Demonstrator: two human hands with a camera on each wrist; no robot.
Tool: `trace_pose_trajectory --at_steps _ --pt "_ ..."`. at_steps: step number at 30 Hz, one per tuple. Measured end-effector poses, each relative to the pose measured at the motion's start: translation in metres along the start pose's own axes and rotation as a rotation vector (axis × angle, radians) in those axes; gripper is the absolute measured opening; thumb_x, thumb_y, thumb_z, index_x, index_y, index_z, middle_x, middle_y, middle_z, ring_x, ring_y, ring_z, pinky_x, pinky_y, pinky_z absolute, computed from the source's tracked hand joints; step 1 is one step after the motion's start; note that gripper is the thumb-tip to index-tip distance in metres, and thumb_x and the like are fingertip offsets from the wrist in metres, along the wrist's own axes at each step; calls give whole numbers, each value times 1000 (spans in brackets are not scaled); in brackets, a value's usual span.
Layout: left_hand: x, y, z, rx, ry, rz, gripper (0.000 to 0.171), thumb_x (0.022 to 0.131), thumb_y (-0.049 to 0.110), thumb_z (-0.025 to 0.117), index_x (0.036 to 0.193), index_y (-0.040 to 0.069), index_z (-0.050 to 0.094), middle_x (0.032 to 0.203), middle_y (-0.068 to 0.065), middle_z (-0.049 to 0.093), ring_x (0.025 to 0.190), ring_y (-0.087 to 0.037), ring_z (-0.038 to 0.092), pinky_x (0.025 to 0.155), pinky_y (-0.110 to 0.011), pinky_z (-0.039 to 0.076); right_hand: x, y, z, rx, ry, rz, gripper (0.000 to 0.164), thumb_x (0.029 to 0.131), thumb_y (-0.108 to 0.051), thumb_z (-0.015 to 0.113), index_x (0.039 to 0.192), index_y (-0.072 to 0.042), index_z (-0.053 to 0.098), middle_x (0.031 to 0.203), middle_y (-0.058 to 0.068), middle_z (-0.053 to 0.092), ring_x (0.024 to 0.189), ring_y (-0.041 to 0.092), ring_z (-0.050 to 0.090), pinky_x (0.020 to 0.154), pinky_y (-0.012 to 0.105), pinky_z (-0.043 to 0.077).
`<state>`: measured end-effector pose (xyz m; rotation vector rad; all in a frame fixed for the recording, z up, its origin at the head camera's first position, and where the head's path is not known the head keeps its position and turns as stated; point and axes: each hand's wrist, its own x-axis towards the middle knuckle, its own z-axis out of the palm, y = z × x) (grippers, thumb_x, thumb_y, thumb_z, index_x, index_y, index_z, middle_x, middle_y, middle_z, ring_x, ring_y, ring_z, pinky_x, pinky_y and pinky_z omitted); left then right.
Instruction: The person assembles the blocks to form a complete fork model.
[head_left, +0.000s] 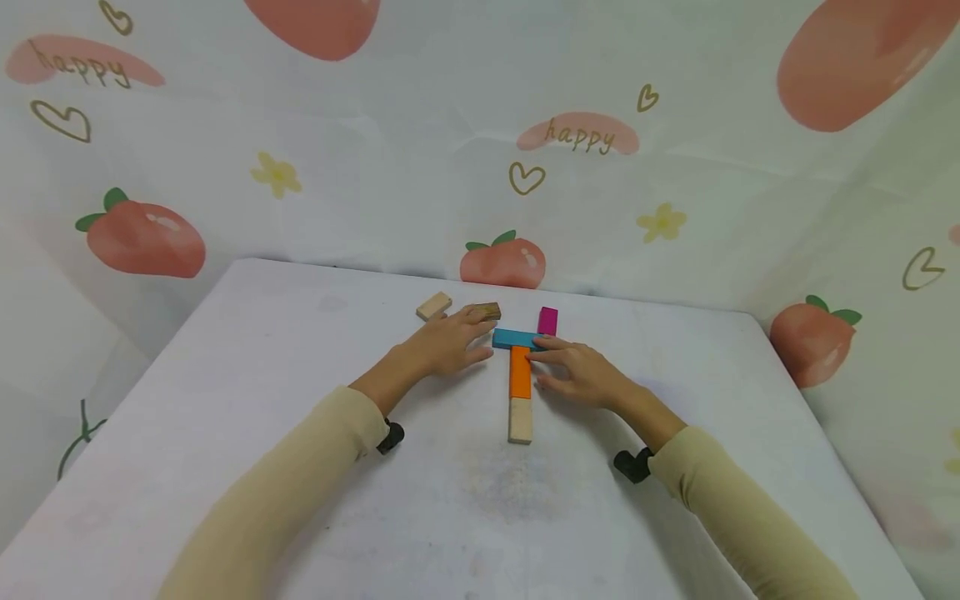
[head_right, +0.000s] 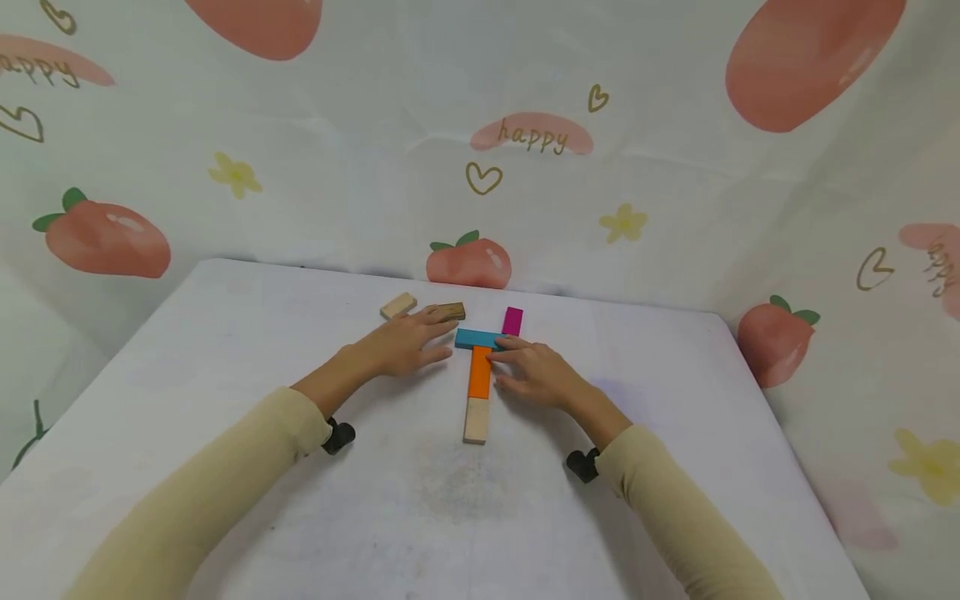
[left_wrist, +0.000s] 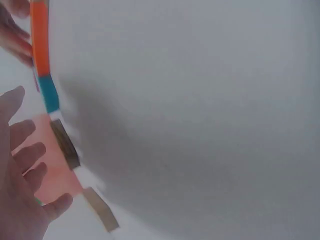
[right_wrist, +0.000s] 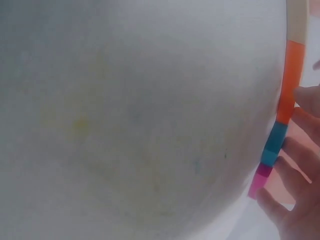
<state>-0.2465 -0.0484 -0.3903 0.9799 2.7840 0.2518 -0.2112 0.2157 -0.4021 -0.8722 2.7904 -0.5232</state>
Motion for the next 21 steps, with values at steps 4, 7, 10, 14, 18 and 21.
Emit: trace_pose_trajectory --at_steps 4,7,10,14,18,21 --pt "3 -10 -3 -16 0 -74 61 104 44 46 155 12 36 161 -9 32 150 -32 21 116 -60 22 0 -1 -1 -15 -5 -6 48 94 -31 68 137 -11 62 151 12 47 139 36 42 106 59 38" --pt "5 -17 -4 -50 -2 -140 62 104 44 46 155 11 35 161 -9 32 151 -31 19 116 -61 21 -1 -1 -1 -16 -4 -5 48 94 -30 67 137 -12 62 151 12 47 140 36 42 106 60 38" --pt "6 -24 -5 -60 -11 -180 62 104 44 45 156 11 35 161 -10 30 151 -31 17 115 -62 20 -2 0 -1 -9 0 -4 47 94 -29 68 137 -11 62 151 11 47 140 35 41 107 59 38" --pt "6 -30 -5 -41 -29 -190 62 104 45 44 156 12 35 162 -11 29 151 -31 16 115 -63 20 -2 2 0 -4 7 -8 47 93 -29 68 137 -11 62 151 11 47 140 35 41 107 58 38" --pt "5 -30 -5 -36 -36 -179 61 104 46 43 155 12 37 162 -11 28 151 -32 15 115 -64 18 -1 2 0 -4 11 -11 47 93 -29 69 137 -12 62 151 10 48 140 34 41 107 57 38" --pt "4 -29 -6 -42 -33 -166 60 104 45 44 154 12 38 162 -11 29 151 -33 15 115 -65 18 -1 1 -1 -2 7 -15 47 93 -28 68 137 -12 62 151 10 47 140 34 41 107 57 38"
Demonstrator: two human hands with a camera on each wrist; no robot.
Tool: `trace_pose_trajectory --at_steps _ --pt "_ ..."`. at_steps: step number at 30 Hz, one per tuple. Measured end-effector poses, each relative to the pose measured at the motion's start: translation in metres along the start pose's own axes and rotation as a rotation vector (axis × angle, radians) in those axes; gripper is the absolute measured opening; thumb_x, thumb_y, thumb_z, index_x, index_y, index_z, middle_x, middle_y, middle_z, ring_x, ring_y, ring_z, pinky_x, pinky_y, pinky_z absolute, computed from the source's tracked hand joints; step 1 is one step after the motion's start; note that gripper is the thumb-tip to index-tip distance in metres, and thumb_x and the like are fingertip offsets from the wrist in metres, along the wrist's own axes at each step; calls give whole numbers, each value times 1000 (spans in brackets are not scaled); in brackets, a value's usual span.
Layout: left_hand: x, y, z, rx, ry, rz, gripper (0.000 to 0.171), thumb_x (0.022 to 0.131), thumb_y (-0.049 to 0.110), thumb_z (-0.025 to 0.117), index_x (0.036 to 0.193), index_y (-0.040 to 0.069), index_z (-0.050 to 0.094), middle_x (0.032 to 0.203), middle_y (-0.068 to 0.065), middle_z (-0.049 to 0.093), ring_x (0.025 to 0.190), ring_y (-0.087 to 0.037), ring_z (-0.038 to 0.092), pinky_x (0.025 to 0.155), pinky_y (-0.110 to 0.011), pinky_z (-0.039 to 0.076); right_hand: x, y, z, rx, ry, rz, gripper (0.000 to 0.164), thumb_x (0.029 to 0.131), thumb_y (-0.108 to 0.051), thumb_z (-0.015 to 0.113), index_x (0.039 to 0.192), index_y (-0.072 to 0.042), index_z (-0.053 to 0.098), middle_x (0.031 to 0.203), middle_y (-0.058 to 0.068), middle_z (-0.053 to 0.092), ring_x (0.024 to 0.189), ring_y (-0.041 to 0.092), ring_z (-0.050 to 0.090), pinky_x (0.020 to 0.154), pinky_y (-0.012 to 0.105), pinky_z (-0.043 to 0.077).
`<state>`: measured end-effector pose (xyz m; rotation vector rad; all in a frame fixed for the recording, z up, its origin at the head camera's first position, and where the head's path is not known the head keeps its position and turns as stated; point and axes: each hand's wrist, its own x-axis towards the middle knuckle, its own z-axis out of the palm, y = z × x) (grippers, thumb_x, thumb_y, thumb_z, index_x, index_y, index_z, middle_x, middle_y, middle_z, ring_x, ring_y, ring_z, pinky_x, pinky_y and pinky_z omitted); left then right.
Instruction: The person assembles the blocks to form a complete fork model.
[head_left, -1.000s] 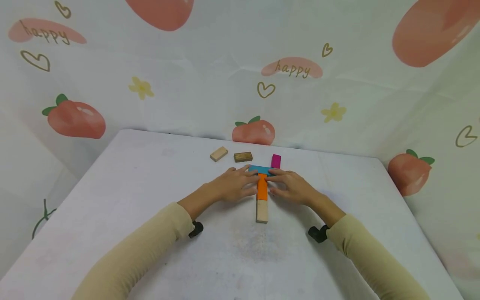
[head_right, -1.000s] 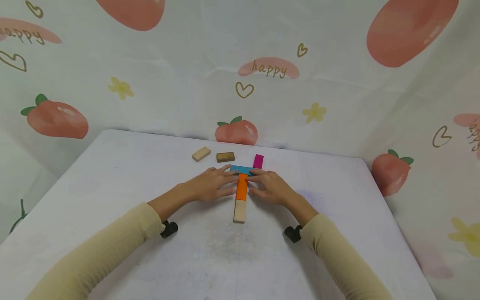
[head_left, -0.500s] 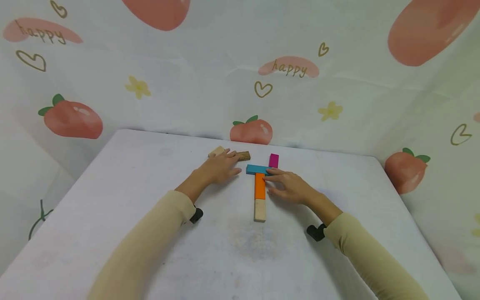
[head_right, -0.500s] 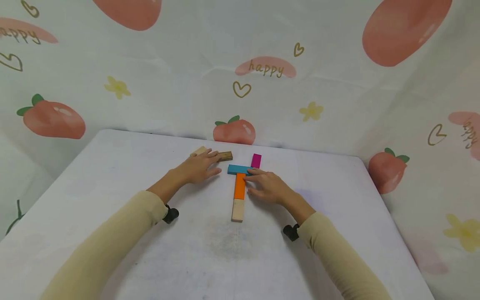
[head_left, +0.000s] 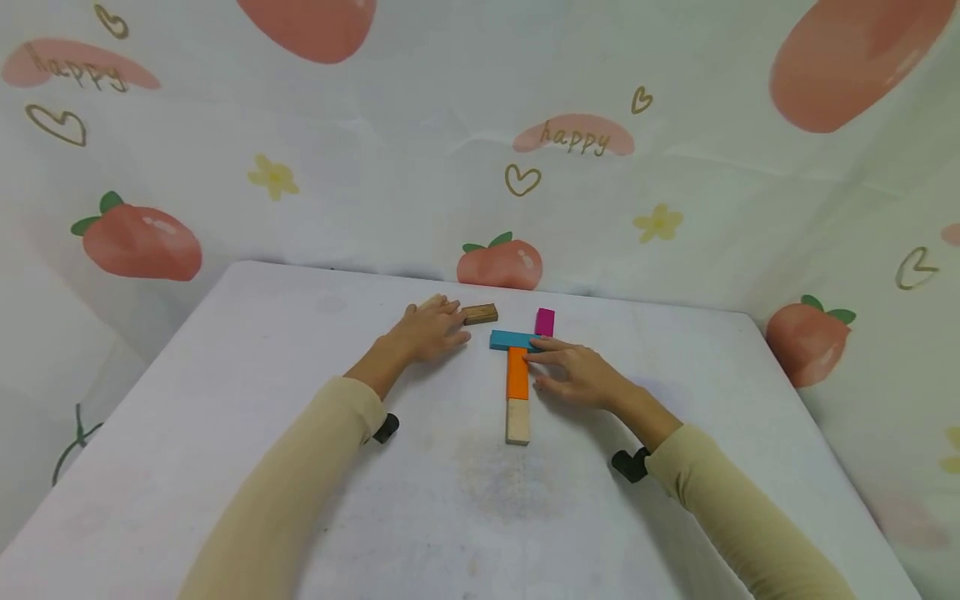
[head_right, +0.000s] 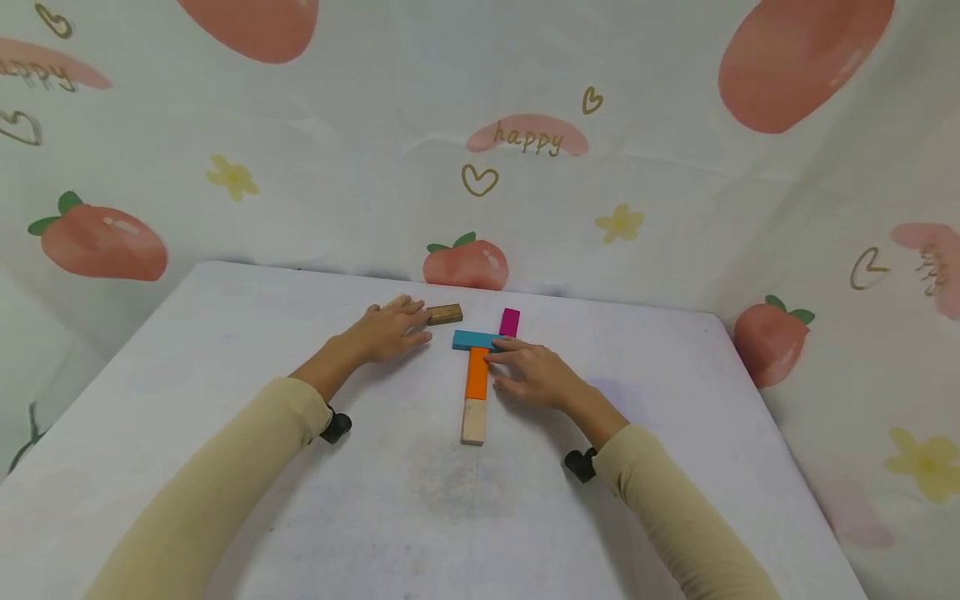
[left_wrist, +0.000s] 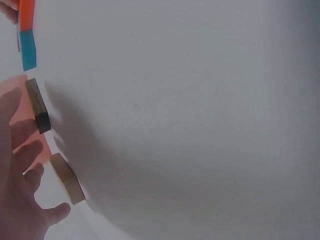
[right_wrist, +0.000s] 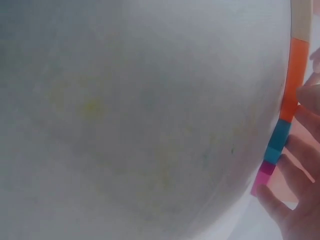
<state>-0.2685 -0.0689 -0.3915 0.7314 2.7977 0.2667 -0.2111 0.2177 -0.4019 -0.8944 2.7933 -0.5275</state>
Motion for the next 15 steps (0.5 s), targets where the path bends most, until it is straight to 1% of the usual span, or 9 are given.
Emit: trace_pose_trajectory --at_steps 7,15 --pt "0 3 3 -22 17 69 58 105 44 44 153 12 40 159 -9 35 151 -31 19 113 -67 18 -1 0 0 -7 15 -6 46 93 -27 68 136 -11 63 150 11 49 139 35 43 107 56 39" --pt "0 9 8 -23 17 74 59 104 45 45 153 14 40 158 -8 38 151 -30 20 114 -64 20 0 1 1 -6 11 -14 46 93 -27 68 136 -11 63 150 11 48 139 35 43 107 56 38"
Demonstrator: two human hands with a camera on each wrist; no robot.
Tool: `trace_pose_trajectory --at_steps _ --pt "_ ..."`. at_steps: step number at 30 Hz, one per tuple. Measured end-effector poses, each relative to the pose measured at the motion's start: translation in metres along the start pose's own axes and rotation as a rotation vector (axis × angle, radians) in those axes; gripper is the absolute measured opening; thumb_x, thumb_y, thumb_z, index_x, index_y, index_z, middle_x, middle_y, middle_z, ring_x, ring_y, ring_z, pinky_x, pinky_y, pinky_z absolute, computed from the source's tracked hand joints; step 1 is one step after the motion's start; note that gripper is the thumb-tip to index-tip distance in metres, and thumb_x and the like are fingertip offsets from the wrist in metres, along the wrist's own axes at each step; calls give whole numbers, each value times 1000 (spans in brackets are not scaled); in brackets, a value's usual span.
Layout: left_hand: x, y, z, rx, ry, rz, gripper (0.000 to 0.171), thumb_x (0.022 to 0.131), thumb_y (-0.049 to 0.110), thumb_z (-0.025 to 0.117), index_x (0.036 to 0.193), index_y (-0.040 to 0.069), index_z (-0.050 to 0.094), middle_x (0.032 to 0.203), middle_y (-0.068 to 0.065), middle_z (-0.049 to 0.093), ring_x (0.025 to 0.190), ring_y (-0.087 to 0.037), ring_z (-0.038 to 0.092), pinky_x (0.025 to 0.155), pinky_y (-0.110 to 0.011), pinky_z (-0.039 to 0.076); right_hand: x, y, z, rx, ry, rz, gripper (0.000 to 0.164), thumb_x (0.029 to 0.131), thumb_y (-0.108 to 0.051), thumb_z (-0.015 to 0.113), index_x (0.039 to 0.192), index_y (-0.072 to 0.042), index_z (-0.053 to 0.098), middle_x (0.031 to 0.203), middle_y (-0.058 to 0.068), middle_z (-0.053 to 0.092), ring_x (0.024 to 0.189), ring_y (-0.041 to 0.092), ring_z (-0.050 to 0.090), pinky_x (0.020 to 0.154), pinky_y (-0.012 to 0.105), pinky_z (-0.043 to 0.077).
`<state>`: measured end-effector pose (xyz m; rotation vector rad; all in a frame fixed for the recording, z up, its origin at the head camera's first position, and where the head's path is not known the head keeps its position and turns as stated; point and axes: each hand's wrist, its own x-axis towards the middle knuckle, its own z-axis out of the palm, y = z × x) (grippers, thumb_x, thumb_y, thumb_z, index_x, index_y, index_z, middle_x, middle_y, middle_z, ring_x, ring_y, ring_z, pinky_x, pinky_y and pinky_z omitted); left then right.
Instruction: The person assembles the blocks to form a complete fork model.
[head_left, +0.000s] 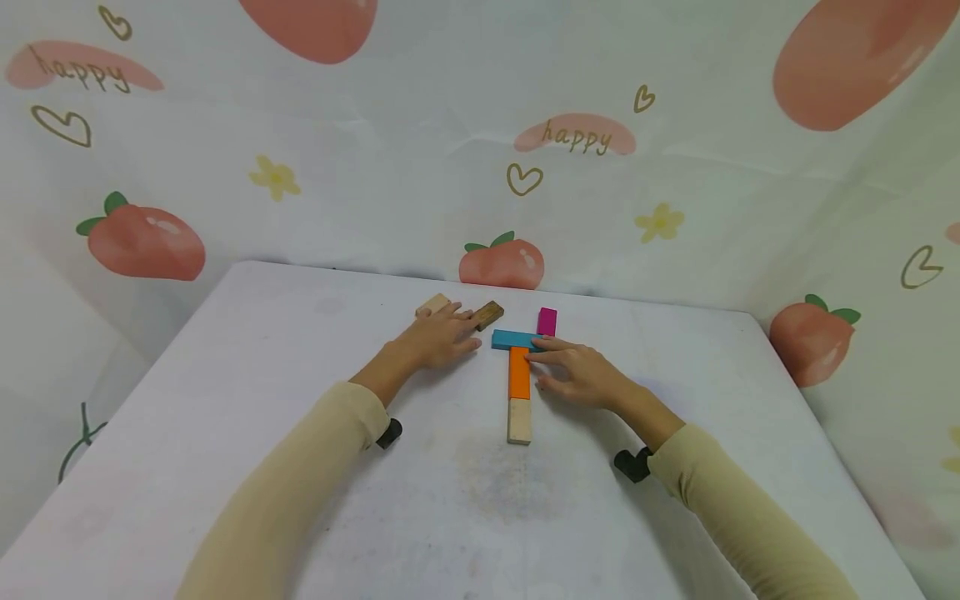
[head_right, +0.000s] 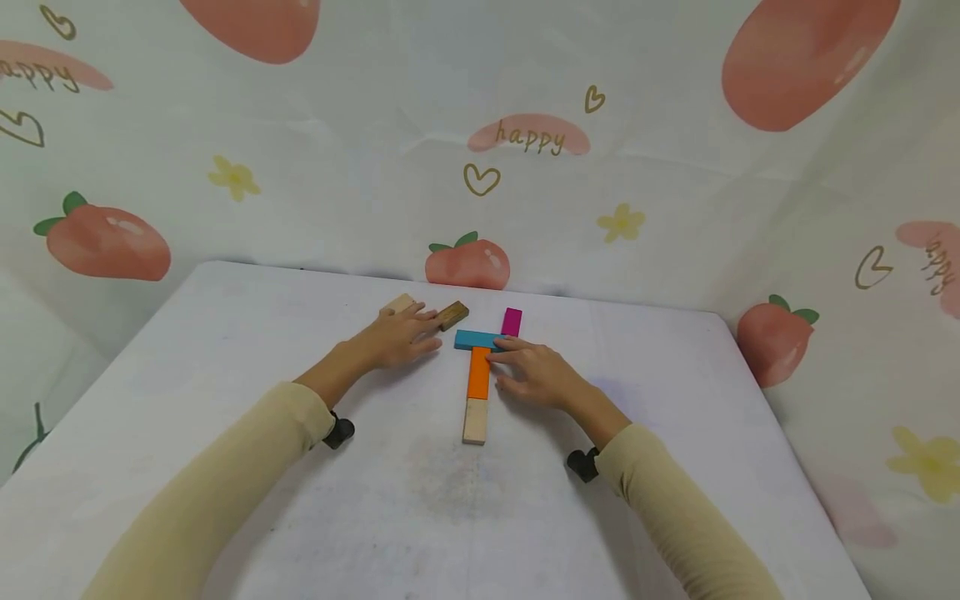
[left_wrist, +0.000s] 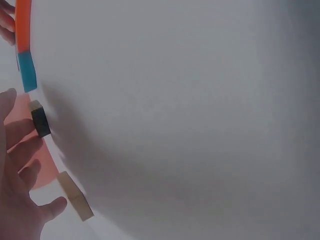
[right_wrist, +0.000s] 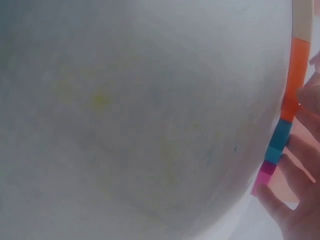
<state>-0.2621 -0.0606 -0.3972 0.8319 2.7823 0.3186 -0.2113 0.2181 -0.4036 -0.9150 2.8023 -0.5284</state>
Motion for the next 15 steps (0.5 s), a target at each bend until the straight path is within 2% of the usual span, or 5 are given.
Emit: trace_pose_trajectory --at_steps 8,15 --pt "4 12 0 13 22 48 58 104 44 47 146 5 50 151 -16 44 146 -32 29 114 -59 27 0 2 1 1 16 -17 44 93 -26 68 135 -11 64 149 11 50 138 34 44 108 55 38" --pt "7 18 1 26 27 32 59 104 46 46 146 5 50 148 -18 42 136 -31 39 111 -54 34 1 1 0 -1 13 -14 43 93 -26 67 134 -10 65 149 10 49 138 34 45 108 56 38"
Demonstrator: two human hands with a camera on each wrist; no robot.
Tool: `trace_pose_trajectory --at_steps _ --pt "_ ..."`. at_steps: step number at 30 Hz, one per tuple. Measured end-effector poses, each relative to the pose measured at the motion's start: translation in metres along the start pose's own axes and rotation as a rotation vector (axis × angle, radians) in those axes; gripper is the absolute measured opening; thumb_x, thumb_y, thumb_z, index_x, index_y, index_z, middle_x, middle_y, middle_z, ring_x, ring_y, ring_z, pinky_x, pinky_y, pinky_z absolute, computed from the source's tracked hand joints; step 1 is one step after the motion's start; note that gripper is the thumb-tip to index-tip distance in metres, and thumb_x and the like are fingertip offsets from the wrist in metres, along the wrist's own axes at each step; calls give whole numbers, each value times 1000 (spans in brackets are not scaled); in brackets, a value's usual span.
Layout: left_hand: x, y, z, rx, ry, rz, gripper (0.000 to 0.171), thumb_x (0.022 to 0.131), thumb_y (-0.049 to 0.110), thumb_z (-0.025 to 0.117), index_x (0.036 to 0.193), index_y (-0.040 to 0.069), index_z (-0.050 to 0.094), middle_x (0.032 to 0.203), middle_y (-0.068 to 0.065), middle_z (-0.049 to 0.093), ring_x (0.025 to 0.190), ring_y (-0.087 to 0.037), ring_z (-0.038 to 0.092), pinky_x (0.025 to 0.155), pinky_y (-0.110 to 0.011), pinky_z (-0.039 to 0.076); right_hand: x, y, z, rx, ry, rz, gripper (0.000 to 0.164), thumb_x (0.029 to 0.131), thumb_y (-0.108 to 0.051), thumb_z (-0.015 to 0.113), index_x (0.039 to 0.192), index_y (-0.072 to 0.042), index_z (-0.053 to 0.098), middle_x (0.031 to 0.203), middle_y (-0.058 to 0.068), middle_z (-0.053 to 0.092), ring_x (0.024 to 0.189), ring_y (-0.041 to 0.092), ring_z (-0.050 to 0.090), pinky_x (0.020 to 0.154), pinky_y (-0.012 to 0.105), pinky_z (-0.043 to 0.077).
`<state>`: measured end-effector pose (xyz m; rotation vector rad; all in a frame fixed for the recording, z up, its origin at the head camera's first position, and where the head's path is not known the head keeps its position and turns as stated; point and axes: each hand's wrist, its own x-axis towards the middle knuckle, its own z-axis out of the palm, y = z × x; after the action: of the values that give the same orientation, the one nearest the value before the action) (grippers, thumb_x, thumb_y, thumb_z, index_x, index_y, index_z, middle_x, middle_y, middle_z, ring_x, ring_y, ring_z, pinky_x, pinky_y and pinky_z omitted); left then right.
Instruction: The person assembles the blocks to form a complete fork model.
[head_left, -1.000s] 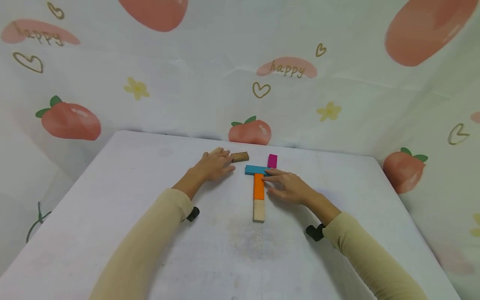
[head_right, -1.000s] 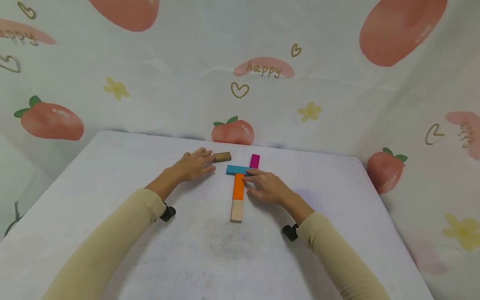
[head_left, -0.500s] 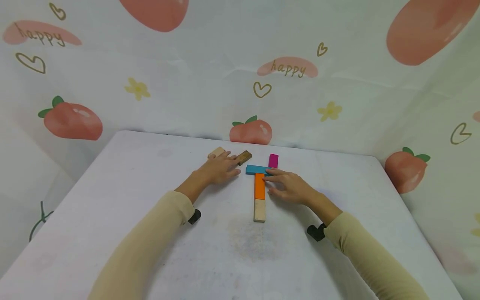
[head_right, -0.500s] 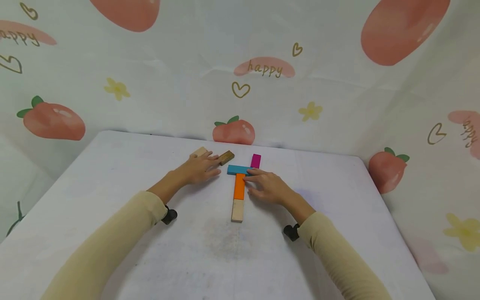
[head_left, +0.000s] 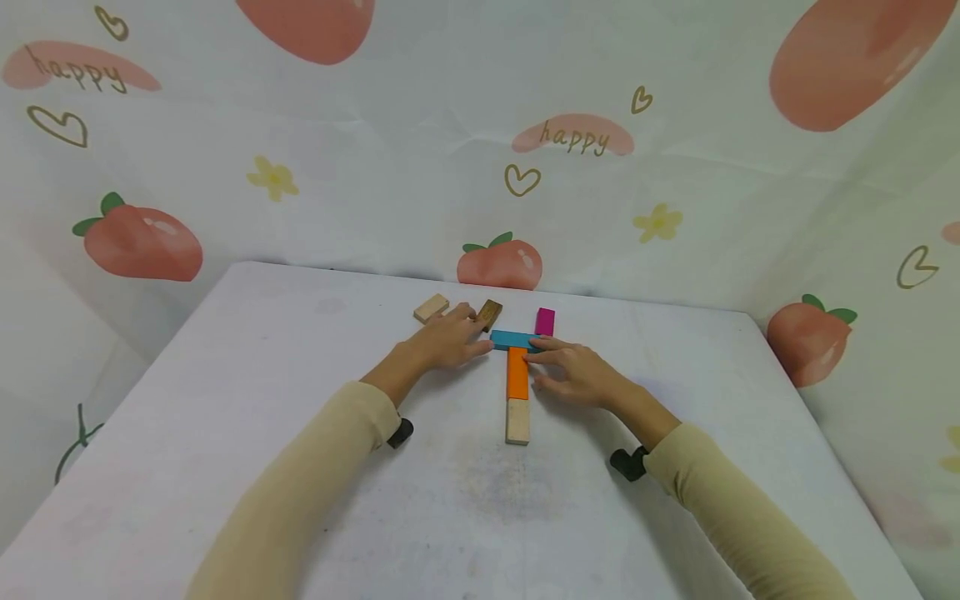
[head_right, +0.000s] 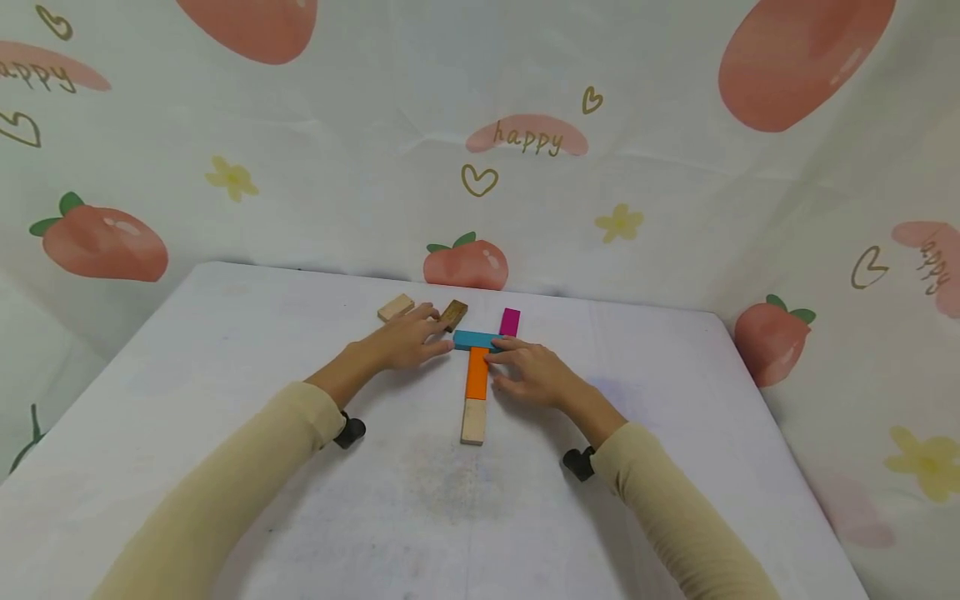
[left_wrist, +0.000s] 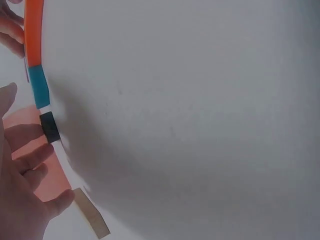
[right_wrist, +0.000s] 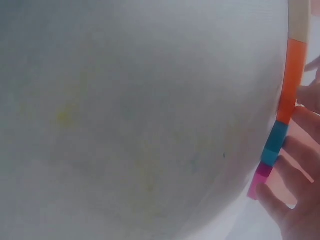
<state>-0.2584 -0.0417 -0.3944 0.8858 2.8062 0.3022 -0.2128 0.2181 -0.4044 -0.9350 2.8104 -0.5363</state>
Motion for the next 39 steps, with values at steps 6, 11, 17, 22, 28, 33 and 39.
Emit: trace_pose_trajectory --at_steps 6,11,17,22,28,33,39 --pt "3 4 0 -38 -9 -24 63 103 48 48 148 5 46 147 -18 40 133 -30 42 110 -52 35 2 0 0 -7 -4 -5 43 93 -26 67 133 -9 66 148 12 50 137 35 46 107 55 40" --pt "8 6 3 -60 -10 -48 66 101 50 50 150 6 45 147 -17 39 129 -31 45 108 -48 39 3 0 -2 -32 -8 -33 43 93 -28 67 132 -8 66 147 14 51 134 36 49 106 56 41" --pt "12 8 6 -92 -7 -31 65 100 45 54 149 3 45 150 -16 38 135 -29 40 110 -48 37 1 -3 -5 -87 2 -57 45 93 -31 67 133 -11 66 145 14 54 131 35 51 108 58 38" --pt "15 7 6 -100 -30 -33 64 101 46 51 152 7 42 159 -13 32 149 -32 22 115 -55 28 -1 -4 -4 -91 -2 -87 43 93 -31 65 132 -12 67 143 14 55 132 34 51 108 58 37" --pt "17 8 5 -103 -51 -10 67 100 50 50 154 12 38 163 -8 27 152 -32 13 114 -61 24 0 -5 -4 -92 -2 -91 41 94 -30 64 130 -12 68 142 14 56 131 34 52 106 56 40" --pt "18 12 4 -105 -81 -4 72 98 53 52 157 15 33 164 -6 23 152 -31 11 115 -61 23 -1 -5 -5 -80 -1 -91 40 93 -29 65 129 -10 69 142 15 56 126 37 56 103 55 44" --pt "18 14 3 -110 -123 -7 82 93 56 59 158 16 29 165 -6 19 153 -30 9 116 -61 20 -1 -5 -4 -69 -10 -82 41 93 -28 66 130 -11 68 143 15 55 126 38 55 103 55 44"
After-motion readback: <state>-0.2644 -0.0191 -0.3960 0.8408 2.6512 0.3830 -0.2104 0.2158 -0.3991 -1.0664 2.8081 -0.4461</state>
